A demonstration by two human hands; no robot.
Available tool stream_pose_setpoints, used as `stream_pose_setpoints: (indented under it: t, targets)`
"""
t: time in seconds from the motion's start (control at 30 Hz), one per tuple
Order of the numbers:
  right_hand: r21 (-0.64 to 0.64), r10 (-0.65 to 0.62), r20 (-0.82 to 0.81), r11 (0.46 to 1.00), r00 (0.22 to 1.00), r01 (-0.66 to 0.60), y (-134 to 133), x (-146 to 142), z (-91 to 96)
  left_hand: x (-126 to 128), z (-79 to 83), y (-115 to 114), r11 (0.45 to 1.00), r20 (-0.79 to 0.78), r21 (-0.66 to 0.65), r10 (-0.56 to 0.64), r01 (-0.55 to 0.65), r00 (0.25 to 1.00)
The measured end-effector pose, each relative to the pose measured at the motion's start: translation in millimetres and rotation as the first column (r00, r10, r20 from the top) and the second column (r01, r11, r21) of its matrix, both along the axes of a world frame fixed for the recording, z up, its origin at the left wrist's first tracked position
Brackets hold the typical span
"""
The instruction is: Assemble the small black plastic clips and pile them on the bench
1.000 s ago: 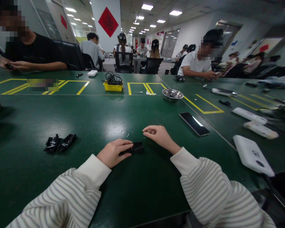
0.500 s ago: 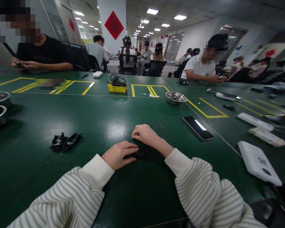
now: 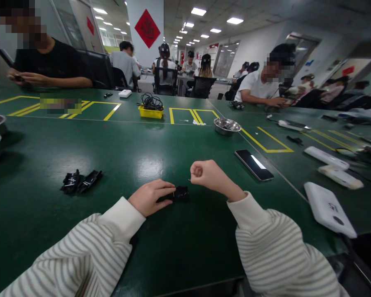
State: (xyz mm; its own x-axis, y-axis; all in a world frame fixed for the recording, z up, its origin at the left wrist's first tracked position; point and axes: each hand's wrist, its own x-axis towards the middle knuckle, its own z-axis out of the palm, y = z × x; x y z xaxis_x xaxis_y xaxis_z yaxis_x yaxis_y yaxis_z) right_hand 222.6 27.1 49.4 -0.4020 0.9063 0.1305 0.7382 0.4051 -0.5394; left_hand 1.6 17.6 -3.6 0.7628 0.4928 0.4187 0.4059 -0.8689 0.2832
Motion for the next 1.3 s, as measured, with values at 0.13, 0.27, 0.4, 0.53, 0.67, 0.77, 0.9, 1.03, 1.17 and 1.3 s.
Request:
stream_pose_setpoints:
  t: [0.13,0.27,0.4,0.53,0.67,0.77,0.9,1.03,1.17,1.3]
  targets:
    - [0.027,0.051,-0.219,0.999,0.974,-0.046,-15,-3,-10.6,0,0.2,0,1.000,0.000,0.008,0.028,-0.028,1.000]
    - [0.068,0.170,-0.199,0.985,0.965,-0.159,-23,-17,-24.1,-1,0.7,-1,0.999,-0.001,0.008,0.037,-0.037,0.999]
    - [0.048,0.160,-0.206,0.987,0.965,-0.154,-24,-21,-31.5,0,0.1,-1,0.999,-0.011,-0.002,0.043,-0.043,0.999]
    - [0.038,0.143,-0.218,0.990,0.965,-0.138,-23,-21,-34.6,0,-0.2,-1,0.999,-0.017,-0.006,0.045,-0.045,0.999]
    - [0.060,0.141,-0.227,0.990,0.964,-0.131,-23,-22,-36.6,0,0.7,-1,0.999,-0.028,-0.005,0.049,-0.050,0.998]
    - [0.058,0.134,-0.239,0.991,0.962,-0.124,-23,-23,-36.7,0,1.4,-2,0.999,-0.032,-0.006,0.048,-0.048,0.998]
    - [0.063,0.136,-0.241,0.990,0.961,-0.124,-24,-24,-35.2,0,1.6,-1,0.999,-0.030,-0.010,0.046,-0.046,0.998]
    - [0.073,0.132,-0.230,0.990,0.964,-0.119,-25,-25,-35.0,0,0.8,-1,0.998,-0.032,-0.023,0.051,-0.052,0.998]
    - [0.079,0.134,-0.224,0.990,0.965,-0.119,-24,-24,-36.0,0,0.0,-1,0.998,-0.031,-0.030,0.047,-0.048,0.998]
    - [0.082,0.131,-0.207,0.990,0.969,-0.116,-24,-24,-35.7,0,0.2,-1,0.999,-0.015,-0.019,0.047,-0.048,0.999]
